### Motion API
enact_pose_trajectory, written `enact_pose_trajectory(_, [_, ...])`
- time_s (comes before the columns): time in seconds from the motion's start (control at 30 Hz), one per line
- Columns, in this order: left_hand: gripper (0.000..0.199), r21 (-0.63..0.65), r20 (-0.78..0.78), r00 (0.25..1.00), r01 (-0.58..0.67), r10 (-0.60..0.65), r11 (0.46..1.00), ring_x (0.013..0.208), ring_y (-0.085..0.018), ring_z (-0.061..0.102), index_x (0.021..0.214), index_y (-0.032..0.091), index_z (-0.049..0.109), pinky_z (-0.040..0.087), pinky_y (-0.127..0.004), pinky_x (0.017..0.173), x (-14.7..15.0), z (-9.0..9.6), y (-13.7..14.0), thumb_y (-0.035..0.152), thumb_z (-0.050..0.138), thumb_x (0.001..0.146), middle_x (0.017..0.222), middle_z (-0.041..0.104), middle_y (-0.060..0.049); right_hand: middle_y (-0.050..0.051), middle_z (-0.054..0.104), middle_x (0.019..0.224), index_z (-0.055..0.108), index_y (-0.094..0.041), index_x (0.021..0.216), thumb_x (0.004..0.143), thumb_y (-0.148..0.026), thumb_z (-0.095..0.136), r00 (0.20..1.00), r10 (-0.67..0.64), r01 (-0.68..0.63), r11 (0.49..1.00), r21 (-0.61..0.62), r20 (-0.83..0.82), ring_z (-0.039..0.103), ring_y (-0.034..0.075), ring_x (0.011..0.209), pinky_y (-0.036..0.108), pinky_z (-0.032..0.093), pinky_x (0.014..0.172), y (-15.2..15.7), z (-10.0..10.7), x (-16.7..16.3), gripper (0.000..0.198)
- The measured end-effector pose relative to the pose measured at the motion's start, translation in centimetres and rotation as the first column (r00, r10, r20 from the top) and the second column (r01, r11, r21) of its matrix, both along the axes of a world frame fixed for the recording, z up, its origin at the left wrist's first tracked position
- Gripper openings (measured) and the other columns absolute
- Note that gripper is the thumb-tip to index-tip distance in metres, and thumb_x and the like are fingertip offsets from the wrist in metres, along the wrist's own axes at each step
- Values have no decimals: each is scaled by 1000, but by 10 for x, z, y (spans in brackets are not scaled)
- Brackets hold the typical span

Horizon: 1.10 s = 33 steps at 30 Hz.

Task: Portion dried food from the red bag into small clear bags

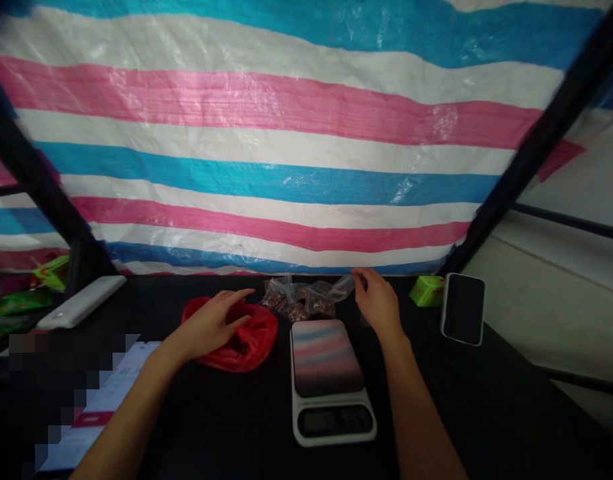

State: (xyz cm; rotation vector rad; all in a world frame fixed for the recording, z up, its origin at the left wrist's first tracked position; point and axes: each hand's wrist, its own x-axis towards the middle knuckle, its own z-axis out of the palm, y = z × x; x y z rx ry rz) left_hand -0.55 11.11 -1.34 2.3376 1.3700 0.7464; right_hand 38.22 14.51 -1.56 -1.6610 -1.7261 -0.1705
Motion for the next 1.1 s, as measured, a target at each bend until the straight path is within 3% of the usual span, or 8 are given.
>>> enact_pose_trajectory(0.1, [47,115,28,999,-21,17,993,131,-30,56,142,21,58,45,-50,115,-2,-1,4,23,57,95,136,64,-13,14,76,108,75,-18,104,88,-17,56,998,-39,42,997,-58,46,71,31,95,45,52,89,2,-9,19,25])
enact_pose_trajectory(0.23, [37,221,147,988,-69,36,973,129,-27,57,133,22,63,45,-49,115,1,4,5,19,49,99,133,63,-12,14,73,120,73,-18,113,87,-13,54,997,16,-10,997,-74,79,68,30,109,47,47,100,1,-8,8,33])
enact_pose_trajectory(0.43, [30,196,194,981,-19,-20,980,106,-22,68,115,22,70,53,-36,97,9,14,-2,20,44,102,113,69,-7,3,79,98,79,-27,97,84,-34,75,934,345,-319,920,-228,89,72,25,96,40,50,95,-7,-8,-34,16])
enact_pose_trajectory(0.7, [29,232,328,941,7,-86,973,106,-19,64,115,23,71,50,-29,93,30,16,-14,19,45,102,113,64,-7,8,80,107,77,-22,111,90,-25,66,929,360,-369,892,-261,-84,75,25,93,38,57,86,-6,-8,-27,24])
enact_pose_trajectory(0.8, [26,197,432,896,23,-108,980,99,-18,64,110,21,72,50,-29,89,38,18,-17,23,47,103,107,65,-7,8,80,108,75,-19,115,94,-30,63,874,400,-462,861,-213,-278,75,23,90,36,60,81,-6,1,-27,27])
enact_pose_trajectory(0.9, [24,118,515,851,46,-100,992,96,-19,64,108,21,73,50,-29,86,44,21,-20,30,51,103,103,67,-6,7,79,103,76,-20,111,93,-35,66,816,416,-478,876,-61,-402,74,24,88,38,60,81,-11,10,-46,25])
enact_pose_trajectory(1.0, [27,-35,596,802,80,-43,996,84,-17,62,108,20,71,48,-26,76,50,20,-22,39,53,102,95,68,-4,8,75,113,75,-22,110,97,-27,63,813,520,-498,854,149,-264,70,24,105,43,57,95,-22,15,-79,19])
enact_pose_trajectory(1.1, [33,-178,689,724,147,17,973,66,-13,56,106,19,66,43,-23,60,53,15,-20,49,57,99,82,66,0,8,73,116,75,-26,115,100,-20,58,799,601,-581,786,212,-35,67,24,111,46,54,101,-37,16,-108,22])
